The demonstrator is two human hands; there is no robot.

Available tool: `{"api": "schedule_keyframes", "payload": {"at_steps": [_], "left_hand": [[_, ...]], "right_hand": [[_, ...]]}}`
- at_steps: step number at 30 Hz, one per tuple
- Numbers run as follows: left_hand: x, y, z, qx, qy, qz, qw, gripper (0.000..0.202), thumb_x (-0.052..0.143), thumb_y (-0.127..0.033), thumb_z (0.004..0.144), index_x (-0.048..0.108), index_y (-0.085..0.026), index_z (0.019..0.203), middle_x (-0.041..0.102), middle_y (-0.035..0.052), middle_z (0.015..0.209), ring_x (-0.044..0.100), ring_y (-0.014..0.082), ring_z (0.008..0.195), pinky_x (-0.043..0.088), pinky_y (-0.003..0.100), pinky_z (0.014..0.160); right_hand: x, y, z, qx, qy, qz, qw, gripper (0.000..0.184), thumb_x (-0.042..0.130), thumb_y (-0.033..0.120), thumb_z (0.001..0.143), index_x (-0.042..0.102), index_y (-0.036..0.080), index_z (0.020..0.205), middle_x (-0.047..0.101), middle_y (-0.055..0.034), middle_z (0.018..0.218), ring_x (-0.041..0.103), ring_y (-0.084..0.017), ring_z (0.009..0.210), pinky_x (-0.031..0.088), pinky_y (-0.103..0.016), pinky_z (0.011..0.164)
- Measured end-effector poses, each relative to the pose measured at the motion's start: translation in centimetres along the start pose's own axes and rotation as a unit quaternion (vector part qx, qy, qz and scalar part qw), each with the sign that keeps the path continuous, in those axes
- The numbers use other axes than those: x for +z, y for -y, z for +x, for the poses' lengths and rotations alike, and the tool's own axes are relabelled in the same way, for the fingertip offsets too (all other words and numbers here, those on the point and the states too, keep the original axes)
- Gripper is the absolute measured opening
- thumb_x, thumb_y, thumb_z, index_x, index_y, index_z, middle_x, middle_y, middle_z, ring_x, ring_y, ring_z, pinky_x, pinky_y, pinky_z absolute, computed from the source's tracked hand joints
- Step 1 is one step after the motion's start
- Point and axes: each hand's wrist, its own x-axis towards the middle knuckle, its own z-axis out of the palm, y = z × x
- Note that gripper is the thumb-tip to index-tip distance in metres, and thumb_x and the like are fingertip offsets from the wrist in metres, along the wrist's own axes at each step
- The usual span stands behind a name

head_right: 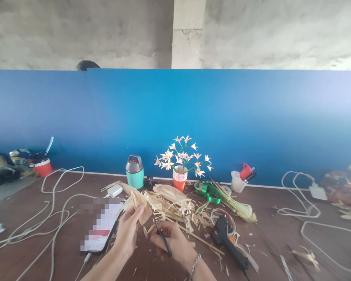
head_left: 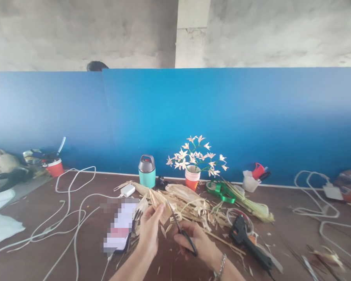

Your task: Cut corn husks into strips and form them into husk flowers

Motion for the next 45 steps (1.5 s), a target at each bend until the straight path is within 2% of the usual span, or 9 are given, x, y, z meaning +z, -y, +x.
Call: {"api": "schedule_keyframes", "payload": {"at_steps": [6, 12, 19, 25, 31, 34, 39, 45], "left_hand": [[-0.2, 0.3, 0.2, 0.007, 0.002, 0.006, 1.000, 0.030, 0.077, -0.036, 0.062, 0.070, -0.013, 0.081, 0.066, 0.0020, 0.057, 0.061, 0.0157, 0.050, 0.042, 0.024, 0.049], [-0.1, 0.3, 0.1, -0.001, 0.007, -0.015, 1.000, 0.028, 0.077, -0.034, 0.063, 0.070, -0.015, 0.082, 0.071, 0.0040, 0.067, 0.065, 0.0189, 0.061, 0.047, 0.026, 0.057], [-0.1, 0.3, 0.1, -0.002, -0.002, -0.019, 1.000, 0.028, 0.079, -0.034, 0.060, 0.070, -0.015, 0.079, 0.070, 0.0028, 0.064, 0.064, 0.0164, 0.057, 0.046, 0.025, 0.054], [0.0, 0.0, 0.1, 0.002, 0.001, -0.011, 1.000, 0.032, 0.079, -0.035, 0.058, 0.070, -0.014, 0.080, 0.073, 0.0065, 0.072, 0.068, 0.0224, 0.066, 0.050, 0.029, 0.062], [-0.1, -0.2, 0.2, -0.003, 0.005, -0.007, 1.000, 0.027, 0.079, -0.033, 0.059, 0.068, -0.014, 0.074, 0.072, 0.0059, 0.067, 0.067, 0.0206, 0.059, 0.049, 0.027, 0.055], [-0.1, -0.2, 0.2, -0.006, 0.008, -0.010, 1.000, 0.026, 0.079, -0.032, 0.058, 0.068, -0.013, 0.072, 0.072, 0.0056, 0.066, 0.067, 0.0208, 0.060, 0.050, 0.028, 0.057], [-0.1, -0.4, 0.2, -0.009, 0.011, -0.005, 1.000, 0.028, 0.079, -0.033, 0.058, 0.071, -0.013, 0.076, 0.074, 0.0077, 0.071, 0.069, 0.0240, 0.071, 0.052, 0.029, 0.065], [-0.4, -0.5, 0.6, -0.010, 0.021, 0.026, 0.999, 0.031, 0.079, -0.033, 0.059, 0.072, -0.012, 0.081, 0.074, 0.0092, 0.075, 0.069, 0.0241, 0.072, 0.052, 0.029, 0.065]], "right_hand": [[0.2, 0.2, -0.2, -0.002, -0.006, -0.010, 1.000, 0.037, 0.069, 0.050, 0.062, 0.054, 0.017, 0.072, 0.047, 0.0082, 0.046, 0.041, -0.005, 0.035, 0.032, -0.017, 0.035], [0.2, -0.6, 0.2, 0.002, -0.019, -0.024, 1.000, 0.036, 0.068, 0.049, 0.063, 0.054, 0.017, 0.074, 0.045, 0.0087, 0.043, 0.039, -0.005, 0.035, 0.031, -0.016, 0.033], [0.3, -0.8, 0.4, -0.013, -0.028, -0.040, 0.999, 0.034, 0.067, 0.048, 0.067, 0.053, 0.017, 0.072, 0.042, 0.0096, 0.042, 0.035, -0.005, 0.035, 0.027, -0.016, 0.034], [0.3, -0.7, 0.3, -0.013, -0.026, -0.032, 0.999, 0.034, 0.069, 0.047, 0.066, 0.054, 0.017, 0.070, 0.040, 0.0096, 0.041, 0.032, -0.004, 0.033, 0.026, -0.017, 0.033], [0.1, -1.0, 0.4, -0.016, -0.027, -0.037, 0.999, 0.034, 0.070, 0.047, 0.066, 0.055, 0.017, 0.071, 0.040, 0.0092, 0.044, 0.031, -0.004, 0.034, 0.026, -0.016, 0.032], [0.0, -0.8, 0.3, -0.015, -0.027, -0.047, 0.998, 0.035, 0.070, 0.048, 0.065, 0.054, 0.017, 0.070, 0.040, 0.0092, 0.044, 0.030, -0.003, 0.034, 0.024, -0.016, 0.032], [0.1, -0.1, 0.1, -0.007, -0.030, -0.050, 0.998, 0.038, 0.070, 0.051, 0.063, 0.052, 0.018, 0.070, 0.039, 0.0096, 0.045, 0.029, -0.003, 0.035, 0.023, -0.016, 0.032], [-0.1, 0.7, -0.3, -0.028, -0.020, -0.076, 0.996, 0.030, 0.071, 0.040, 0.066, 0.051, 0.017, 0.067, 0.040, 0.0088, 0.045, 0.031, -0.004, 0.037, 0.023, -0.017, 0.036]]}}
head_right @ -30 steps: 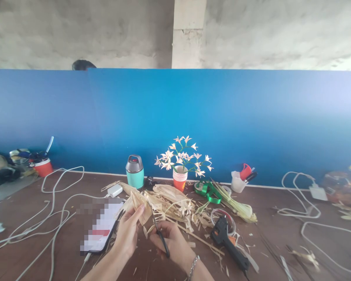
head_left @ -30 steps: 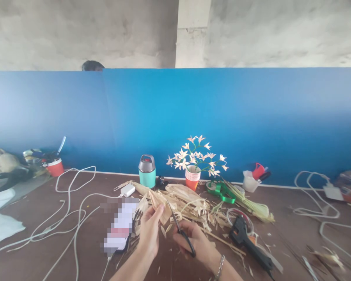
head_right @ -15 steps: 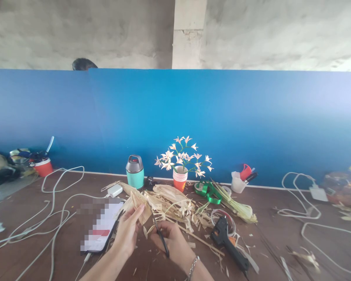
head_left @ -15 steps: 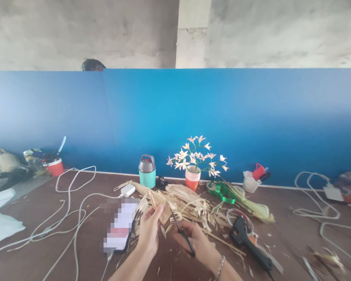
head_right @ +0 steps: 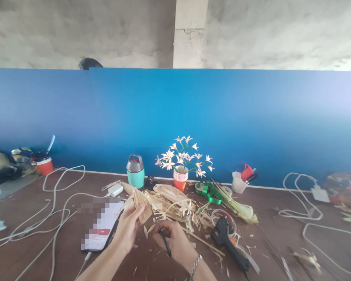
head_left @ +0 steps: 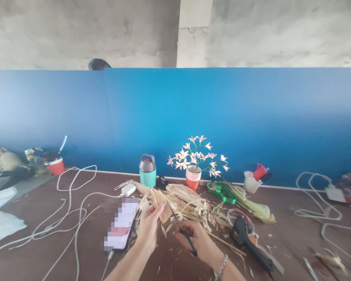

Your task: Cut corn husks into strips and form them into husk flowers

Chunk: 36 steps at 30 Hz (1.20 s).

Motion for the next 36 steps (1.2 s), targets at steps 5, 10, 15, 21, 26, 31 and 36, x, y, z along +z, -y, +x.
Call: {"api": "schedule_keyframes", "payload": {"at_steps": [5, 10, 15, 21, 26, 31, 36], "left_hand": [[-0.3, -0.2, 0.4, -0.008, 0.019, 0.018, 1.000, 0.030, 0.078, -0.033, 0.062, 0.072, -0.012, 0.083, 0.074, 0.0084, 0.074, 0.069, 0.0221, 0.071, 0.052, 0.027, 0.065], [-0.5, -0.3, 0.5, -0.015, 0.025, 0.026, 0.999, 0.032, 0.079, -0.035, 0.060, 0.072, -0.012, 0.081, 0.074, 0.0090, 0.073, 0.069, 0.0234, 0.070, 0.052, 0.029, 0.065], [-0.8, -0.5, 0.8, -0.020, 0.037, 0.056, 0.998, 0.034, 0.078, -0.037, 0.060, 0.073, -0.012, 0.081, 0.074, 0.0093, 0.072, 0.069, 0.0234, 0.069, 0.052, 0.029, 0.066], [-1.2, -0.6, 1.2, -0.026, 0.050, 0.084, 0.995, 0.031, 0.078, -0.039, 0.061, 0.072, -0.012, 0.076, 0.073, 0.0083, 0.068, 0.067, 0.0206, 0.065, 0.050, 0.027, 0.062], [-1.2, -1.2, 1.2, -0.033, 0.039, 0.114, 0.992, 0.029, 0.080, -0.037, 0.057, 0.071, -0.013, 0.070, 0.072, 0.0062, 0.066, 0.065, 0.0175, 0.061, 0.048, 0.024, 0.057], [-1.1, -1.9, 1.0, -0.045, 0.042, 0.137, 0.989, 0.026, 0.081, -0.035, 0.055, 0.071, -0.013, 0.067, 0.071, 0.0051, 0.064, 0.064, 0.0164, 0.060, 0.047, 0.023, 0.057], [-1.3, -2.0, 1.1, -0.050, 0.046, 0.141, 0.988, 0.025, 0.080, -0.034, 0.056, 0.071, -0.014, 0.067, 0.070, 0.0045, 0.063, 0.063, 0.0157, 0.059, 0.046, 0.023, 0.057]], "right_hand": [[-0.4, -0.4, 0.1, -0.013, 0.001, -0.020, 1.000, 0.025, 0.069, 0.035, 0.068, 0.051, 0.017, 0.067, 0.040, 0.0080, 0.048, 0.031, -0.004, 0.039, 0.023, -0.016, 0.037], [-0.6, -0.6, 0.2, -0.005, 0.003, -0.050, 0.999, 0.020, 0.065, 0.032, 0.071, 0.052, 0.017, 0.068, 0.041, 0.0073, 0.049, 0.031, -0.004, 0.039, 0.023, -0.016, 0.037], [-1.0, -0.6, 0.0, 0.002, 0.004, -0.097, 0.995, 0.016, 0.060, 0.031, 0.072, 0.054, 0.016, 0.069, 0.041, 0.0069, 0.049, 0.032, -0.005, 0.041, 0.023, -0.016, 0.038], [-1.6, -1.2, 0.1, -0.015, 0.005, -0.129, 0.991, 0.012, 0.058, 0.027, 0.072, 0.056, 0.016, 0.068, 0.043, 0.0062, 0.049, 0.034, -0.005, 0.042, 0.025, -0.016, 0.039], [-1.7, -0.8, -0.2, 0.010, 0.006, -0.125, 0.992, 0.006, 0.058, 0.020, 0.068, 0.057, 0.015, 0.066, 0.044, 0.0061, 0.048, 0.033, -0.005, 0.041, 0.023, -0.015, 0.037], [-2.1, -0.9, -0.1, 0.022, 0.012, -0.131, 0.991, 0.007, 0.060, 0.022, 0.068, 0.059, 0.014, 0.068, 0.046, 0.0061, 0.049, 0.035, -0.004, 0.039, 0.025, -0.015, 0.036], [-2.2, -1.8, 0.1, 0.015, 0.001, -0.138, 0.990, 0.008, 0.059, 0.021, 0.068, 0.061, 0.014, 0.067, 0.046, 0.0064, 0.047, 0.036, -0.004, 0.039, 0.026, -0.014, 0.036]]}}
